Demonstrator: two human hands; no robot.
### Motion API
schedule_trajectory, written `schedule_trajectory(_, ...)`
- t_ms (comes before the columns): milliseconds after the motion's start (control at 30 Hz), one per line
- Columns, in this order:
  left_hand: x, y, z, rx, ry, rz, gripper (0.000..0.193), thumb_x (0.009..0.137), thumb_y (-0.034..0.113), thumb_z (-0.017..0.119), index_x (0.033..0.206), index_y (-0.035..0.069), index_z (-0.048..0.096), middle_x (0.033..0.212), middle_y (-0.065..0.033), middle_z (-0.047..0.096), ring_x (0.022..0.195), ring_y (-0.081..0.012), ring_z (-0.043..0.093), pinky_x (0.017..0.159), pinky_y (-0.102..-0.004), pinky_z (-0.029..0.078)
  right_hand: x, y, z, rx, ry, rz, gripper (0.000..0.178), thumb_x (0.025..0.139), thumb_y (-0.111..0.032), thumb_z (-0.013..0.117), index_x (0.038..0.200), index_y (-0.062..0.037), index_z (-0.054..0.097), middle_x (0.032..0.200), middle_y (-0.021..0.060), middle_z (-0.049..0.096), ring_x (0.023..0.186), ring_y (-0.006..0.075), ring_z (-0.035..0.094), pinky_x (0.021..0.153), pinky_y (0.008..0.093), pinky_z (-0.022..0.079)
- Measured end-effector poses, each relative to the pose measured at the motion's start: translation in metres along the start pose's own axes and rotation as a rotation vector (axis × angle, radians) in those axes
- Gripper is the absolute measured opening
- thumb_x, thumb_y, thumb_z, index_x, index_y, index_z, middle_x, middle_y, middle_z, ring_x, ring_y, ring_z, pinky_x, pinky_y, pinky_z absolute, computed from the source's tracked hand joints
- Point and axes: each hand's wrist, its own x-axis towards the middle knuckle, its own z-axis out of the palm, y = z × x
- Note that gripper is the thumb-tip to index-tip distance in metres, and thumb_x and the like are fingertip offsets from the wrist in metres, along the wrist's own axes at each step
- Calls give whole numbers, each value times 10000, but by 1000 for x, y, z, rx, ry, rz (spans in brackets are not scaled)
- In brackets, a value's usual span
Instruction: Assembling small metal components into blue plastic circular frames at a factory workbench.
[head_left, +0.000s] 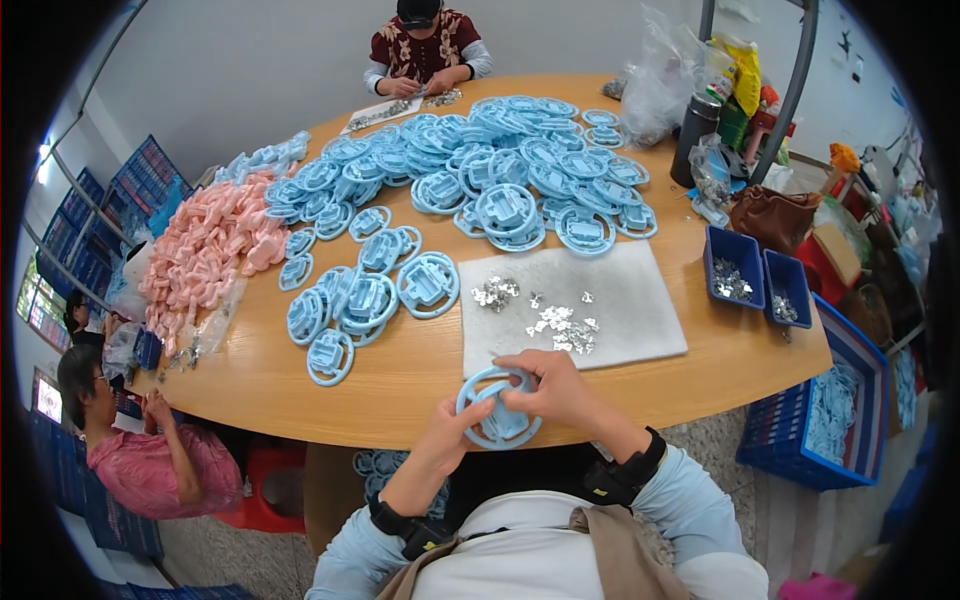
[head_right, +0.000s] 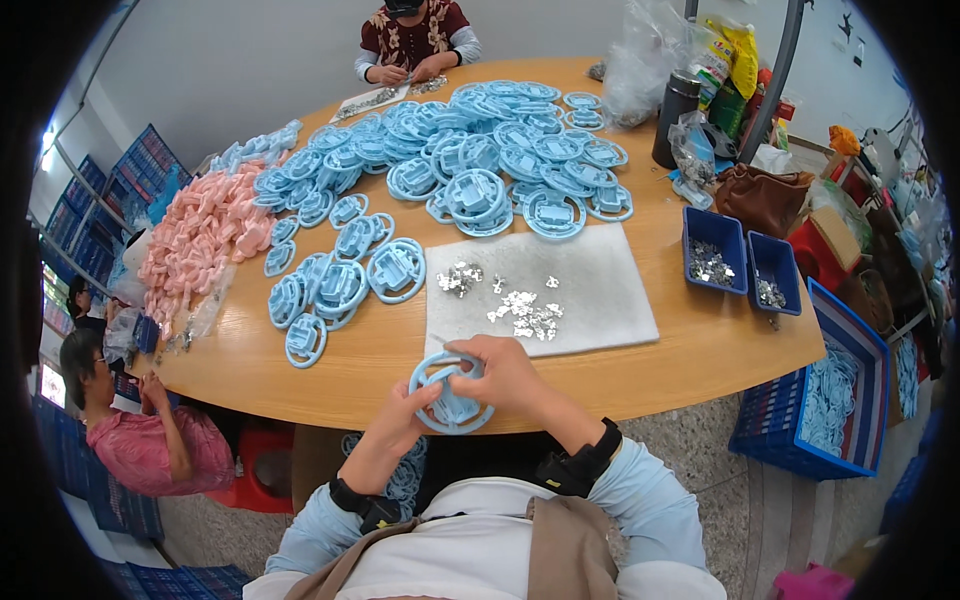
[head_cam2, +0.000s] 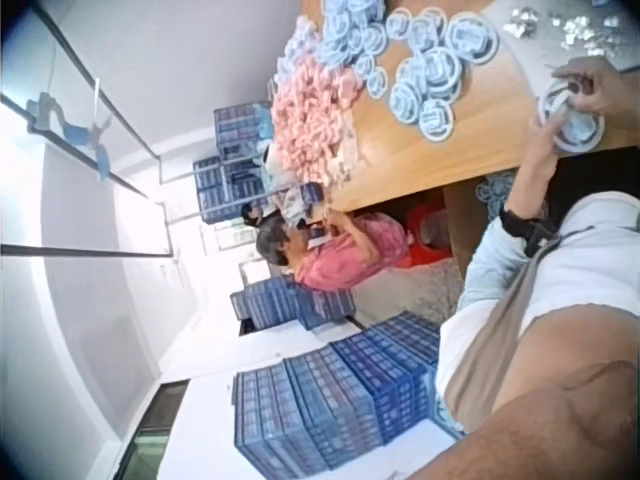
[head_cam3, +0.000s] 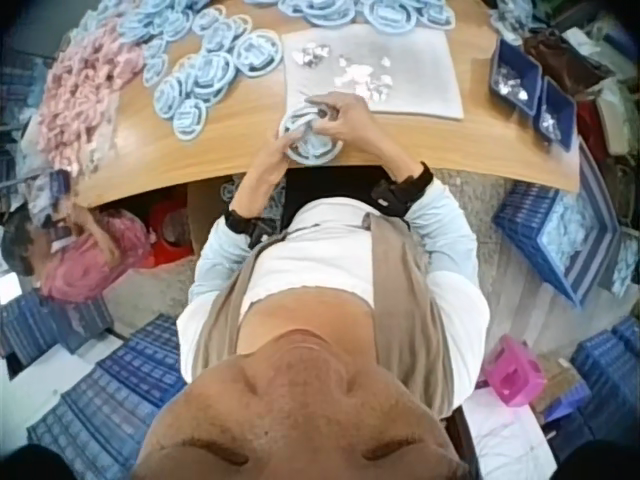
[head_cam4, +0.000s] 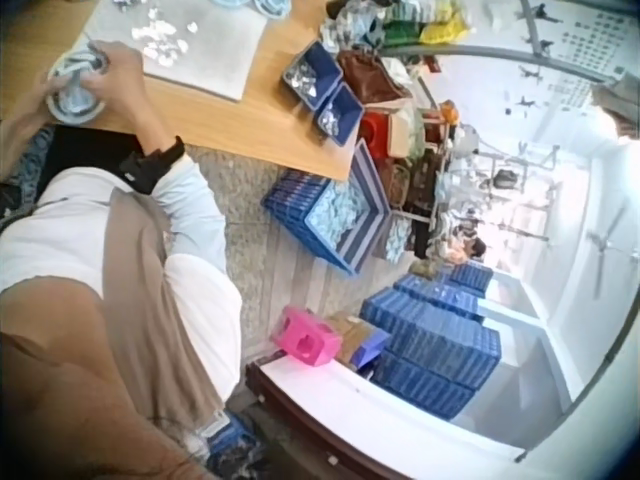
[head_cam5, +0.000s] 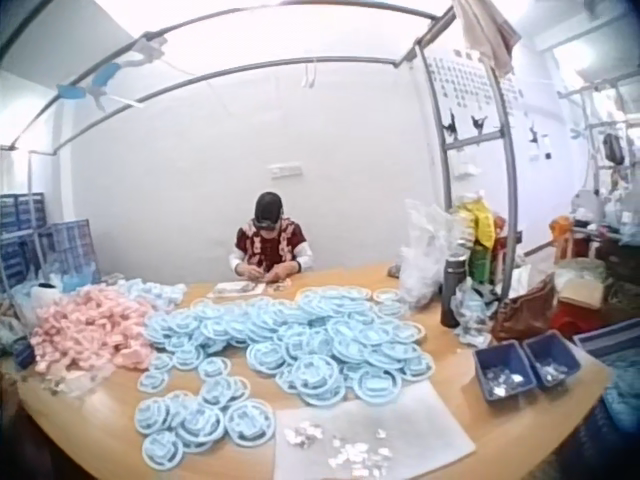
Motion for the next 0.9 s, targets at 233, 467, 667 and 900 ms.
schedule_trajectory(233, 3, -1, -34, 255, -101, 18, 270, 854, 175, 660, 1066, 27, 582, 956, -48, 639, 818, -135, 623, 723, -264, 514, 12, 6, 3, -120, -103, -166, 323, 708, -177, 667, 1015, -75, 667, 922, 96, 603, 721, 205, 576, 643, 311, 473)
schedule_trajectory(467, 27, -4, -10, -493, 173, 133, 343, 949, 218, 504, 1225, 24, 442, 1188, -126, 538, 1105, -234, 537, 906, -348, 488, 53, 57, -48, -613, 55, 17, 127, 781, -123, 610, 867, -62, 680, 915, 125, 593, 778, 316, 591, 685, 381, 477)
schedule_trajectory(667, -19, -10, -16, -101, -248, -297, 405, 939, 210, 516, 1269, -19, 462, 1243, -176, 535, 1108, -250, 552, 946, -332, 448, 49, 59, -30, -685, -7, -6, 90, 797, -118, 610, 839, -63, 667, 895, 117, 584, 817, 305, 593, 716, 396, 483)
schedule_trajectory(900, 11, 27, -30, 1239, 4, 673, 559, 702, 275, 773, 1156, 23, 567, 1216, -171, 530, 1185, -314, 467, 980, -400, 380, 50, 53, -29, -511, 38, 8, 82, 793, -107, 619, 840, -45, 645, 882, 117, 580, 781, 308, 592, 689, 389, 476)
